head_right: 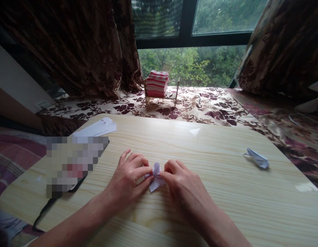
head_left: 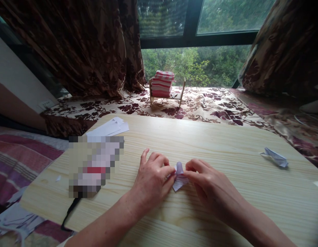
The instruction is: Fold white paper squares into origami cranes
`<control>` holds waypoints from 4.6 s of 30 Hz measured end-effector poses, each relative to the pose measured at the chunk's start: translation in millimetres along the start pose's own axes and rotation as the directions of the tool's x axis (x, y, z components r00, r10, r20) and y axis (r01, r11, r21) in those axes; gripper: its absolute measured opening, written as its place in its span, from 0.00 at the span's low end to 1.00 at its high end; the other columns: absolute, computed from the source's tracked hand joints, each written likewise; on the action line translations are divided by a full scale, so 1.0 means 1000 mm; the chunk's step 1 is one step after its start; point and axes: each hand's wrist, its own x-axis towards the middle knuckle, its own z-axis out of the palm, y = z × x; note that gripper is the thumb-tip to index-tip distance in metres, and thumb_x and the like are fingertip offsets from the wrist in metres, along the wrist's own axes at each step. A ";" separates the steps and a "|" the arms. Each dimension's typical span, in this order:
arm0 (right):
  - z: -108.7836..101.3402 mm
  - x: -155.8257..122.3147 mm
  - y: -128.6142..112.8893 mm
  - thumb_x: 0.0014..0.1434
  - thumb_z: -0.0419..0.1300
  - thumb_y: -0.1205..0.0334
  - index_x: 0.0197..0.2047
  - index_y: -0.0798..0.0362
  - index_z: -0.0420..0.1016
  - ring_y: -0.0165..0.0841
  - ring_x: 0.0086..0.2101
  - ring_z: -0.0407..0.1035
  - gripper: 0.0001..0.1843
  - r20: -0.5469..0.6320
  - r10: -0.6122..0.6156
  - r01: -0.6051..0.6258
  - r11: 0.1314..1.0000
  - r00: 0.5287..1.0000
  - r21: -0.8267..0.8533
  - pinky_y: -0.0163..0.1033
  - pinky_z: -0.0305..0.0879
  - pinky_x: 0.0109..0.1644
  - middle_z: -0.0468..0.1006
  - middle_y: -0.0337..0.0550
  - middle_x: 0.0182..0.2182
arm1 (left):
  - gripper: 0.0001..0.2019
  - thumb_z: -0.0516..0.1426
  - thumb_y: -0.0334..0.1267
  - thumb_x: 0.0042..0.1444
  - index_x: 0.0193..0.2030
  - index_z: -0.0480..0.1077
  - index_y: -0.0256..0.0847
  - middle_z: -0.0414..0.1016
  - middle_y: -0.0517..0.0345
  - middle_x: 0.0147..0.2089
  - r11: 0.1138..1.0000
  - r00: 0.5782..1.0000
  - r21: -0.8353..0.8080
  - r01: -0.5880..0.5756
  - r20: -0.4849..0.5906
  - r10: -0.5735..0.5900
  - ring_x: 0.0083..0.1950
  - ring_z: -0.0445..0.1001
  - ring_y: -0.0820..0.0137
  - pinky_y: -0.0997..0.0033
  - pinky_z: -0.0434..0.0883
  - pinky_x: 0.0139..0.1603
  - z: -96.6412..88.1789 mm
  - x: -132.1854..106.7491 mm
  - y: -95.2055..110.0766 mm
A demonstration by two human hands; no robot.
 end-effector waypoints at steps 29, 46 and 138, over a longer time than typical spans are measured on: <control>0.002 -0.002 0.000 0.53 0.46 0.81 0.46 0.54 0.74 0.39 0.44 0.63 0.24 -0.001 -0.125 0.125 0.992 0.992 -0.003 0.46 0.70 0.46 0.73 0.50 0.43 | 0.09 0.53 0.34 0.59 0.32 0.74 0.42 0.74 0.59 0.33 0.998 0.998 0.057 -0.005 -0.059 0.009 0.42 0.68 0.67 0.49 0.51 0.60 0.006 0.001 0.001; -0.001 -0.003 0.000 0.52 0.47 0.81 0.44 0.51 0.76 0.39 0.41 0.64 0.25 0.069 -0.069 0.066 0.997 0.995 0.038 0.48 0.67 0.44 0.73 0.49 0.40 | 0.05 0.56 0.33 0.53 0.32 0.74 0.42 0.75 0.59 0.34 1.000 0.999 -0.021 0.023 -0.037 -0.024 0.41 0.69 0.66 0.54 0.55 0.56 0.009 0.002 0.005; -0.006 -0.006 -0.014 0.60 0.49 0.68 0.41 0.55 0.75 0.38 0.32 0.71 0.13 -0.329 -0.016 -0.048 0.982 0.944 -0.185 0.41 0.68 0.33 0.76 0.50 0.35 | 0.04 0.55 0.36 0.55 0.30 0.67 0.41 0.72 0.56 0.35 0.995 0.994 0.011 0.095 -0.047 -0.094 0.42 0.65 0.63 0.58 0.61 0.46 0.017 0.005 0.008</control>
